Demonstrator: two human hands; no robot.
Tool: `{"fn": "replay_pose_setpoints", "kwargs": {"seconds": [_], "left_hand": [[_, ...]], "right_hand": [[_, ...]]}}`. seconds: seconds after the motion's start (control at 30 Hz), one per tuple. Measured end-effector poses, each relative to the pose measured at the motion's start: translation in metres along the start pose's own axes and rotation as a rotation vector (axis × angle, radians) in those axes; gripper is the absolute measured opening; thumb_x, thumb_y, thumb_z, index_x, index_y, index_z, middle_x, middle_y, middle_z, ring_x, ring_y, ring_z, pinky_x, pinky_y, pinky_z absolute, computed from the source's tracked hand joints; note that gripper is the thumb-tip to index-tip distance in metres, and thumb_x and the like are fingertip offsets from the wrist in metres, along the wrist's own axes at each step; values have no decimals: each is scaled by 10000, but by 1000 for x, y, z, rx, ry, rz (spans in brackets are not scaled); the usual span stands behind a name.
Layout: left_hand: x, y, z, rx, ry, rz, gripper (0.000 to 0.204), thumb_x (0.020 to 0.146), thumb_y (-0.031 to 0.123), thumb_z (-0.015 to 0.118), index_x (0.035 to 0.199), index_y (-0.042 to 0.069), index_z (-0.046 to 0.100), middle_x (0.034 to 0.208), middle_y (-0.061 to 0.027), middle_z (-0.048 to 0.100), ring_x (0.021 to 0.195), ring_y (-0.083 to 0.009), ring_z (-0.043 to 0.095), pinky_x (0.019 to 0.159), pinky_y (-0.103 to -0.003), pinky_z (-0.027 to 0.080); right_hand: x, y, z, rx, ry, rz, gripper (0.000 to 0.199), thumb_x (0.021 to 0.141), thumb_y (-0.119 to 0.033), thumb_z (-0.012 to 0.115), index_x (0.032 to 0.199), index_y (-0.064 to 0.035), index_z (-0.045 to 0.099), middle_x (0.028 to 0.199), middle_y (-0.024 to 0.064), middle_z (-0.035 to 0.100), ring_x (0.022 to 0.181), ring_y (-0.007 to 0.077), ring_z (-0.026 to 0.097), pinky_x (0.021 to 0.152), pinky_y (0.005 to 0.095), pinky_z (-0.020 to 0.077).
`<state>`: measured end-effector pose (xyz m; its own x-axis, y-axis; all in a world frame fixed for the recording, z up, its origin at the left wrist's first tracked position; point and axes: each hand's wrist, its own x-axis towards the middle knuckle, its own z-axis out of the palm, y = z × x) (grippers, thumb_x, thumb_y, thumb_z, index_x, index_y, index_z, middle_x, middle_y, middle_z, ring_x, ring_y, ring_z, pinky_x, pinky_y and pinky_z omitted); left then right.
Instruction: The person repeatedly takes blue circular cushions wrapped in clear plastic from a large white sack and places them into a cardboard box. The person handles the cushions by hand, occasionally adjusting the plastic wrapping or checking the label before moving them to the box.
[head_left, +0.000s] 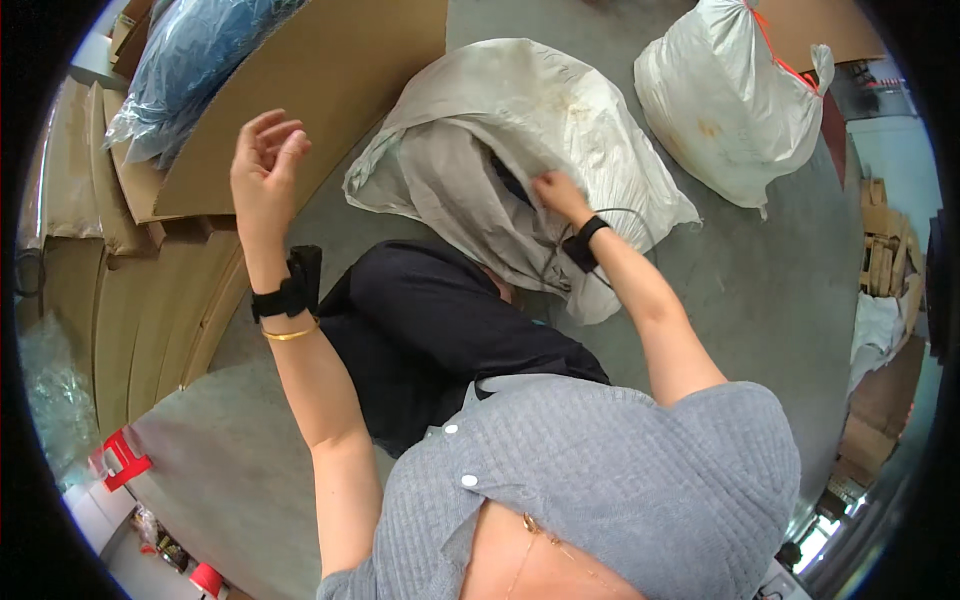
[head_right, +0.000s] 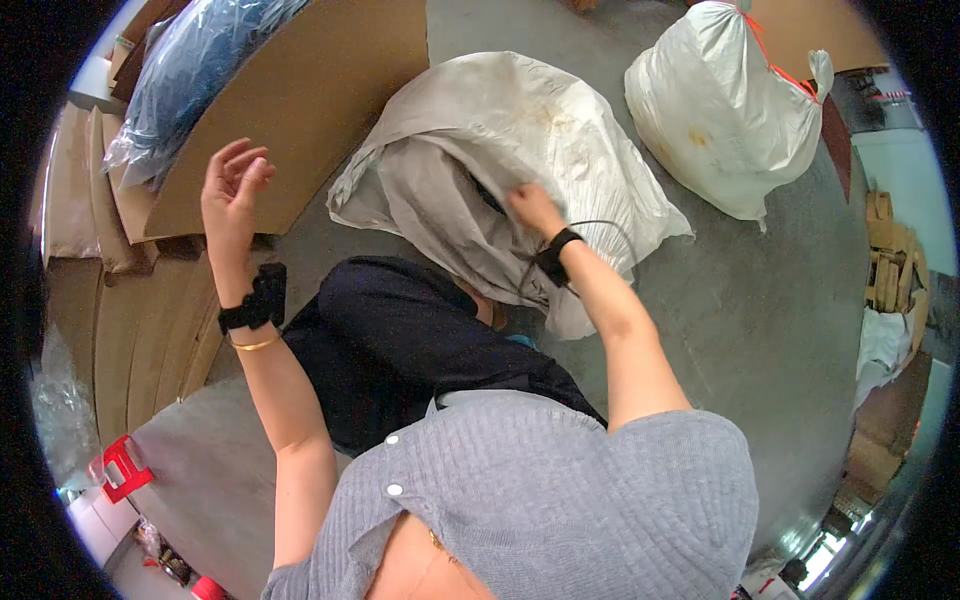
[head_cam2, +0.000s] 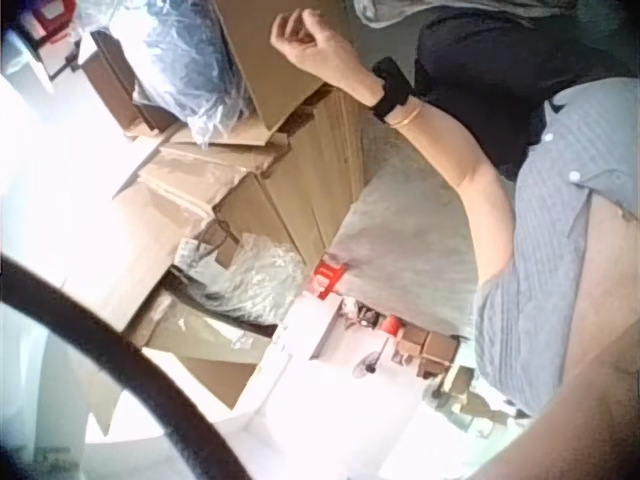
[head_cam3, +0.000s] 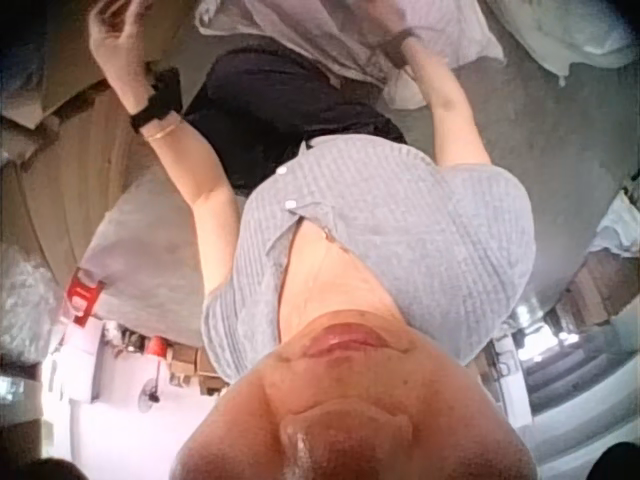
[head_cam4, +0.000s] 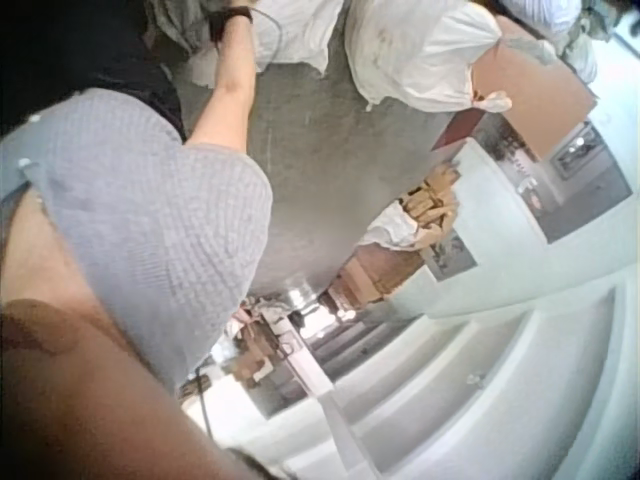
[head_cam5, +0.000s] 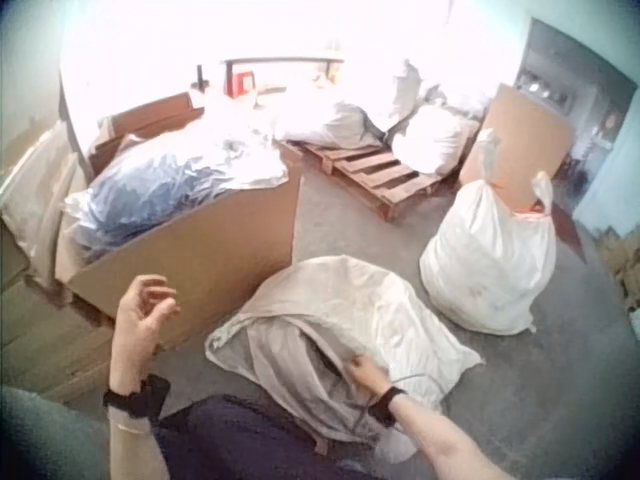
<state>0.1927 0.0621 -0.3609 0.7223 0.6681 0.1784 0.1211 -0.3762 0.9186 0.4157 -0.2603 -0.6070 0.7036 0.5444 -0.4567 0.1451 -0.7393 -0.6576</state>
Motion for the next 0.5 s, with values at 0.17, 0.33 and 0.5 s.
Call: {"fn": "replay_pose_setpoints", "kwargs": {"seconds": [0.17,0.33,0.5], "left_hand": [[-6,8,26,132,-55,-35,253,829,90,573,1063,5,529,997,-80,607,831,-123,582,718,-242,467],[-12,2,34,408,-77,8,267,789,63,604,1042,14,533,961,-111,620,752,-159,606,685,-270,473],[-16,-2,33,475,-129,-18,256,795,56,596,1038,9,532,973,-114,620,785,-176,612,703,-282,473]], "right_hand": [[23,23,99,-40,155,-368,396,802,-290,505,1032,26,568,919,253,599,876,385,573,775,414,443],[24,92,14,-412,307,138,426,798,-386,504,876,15,629,873,267,596,820,410,585,733,464,455],[32,121,-49,-562,525,197,383,782,-308,571,846,67,610,850,286,592,832,422,579,727,469,454]]}}
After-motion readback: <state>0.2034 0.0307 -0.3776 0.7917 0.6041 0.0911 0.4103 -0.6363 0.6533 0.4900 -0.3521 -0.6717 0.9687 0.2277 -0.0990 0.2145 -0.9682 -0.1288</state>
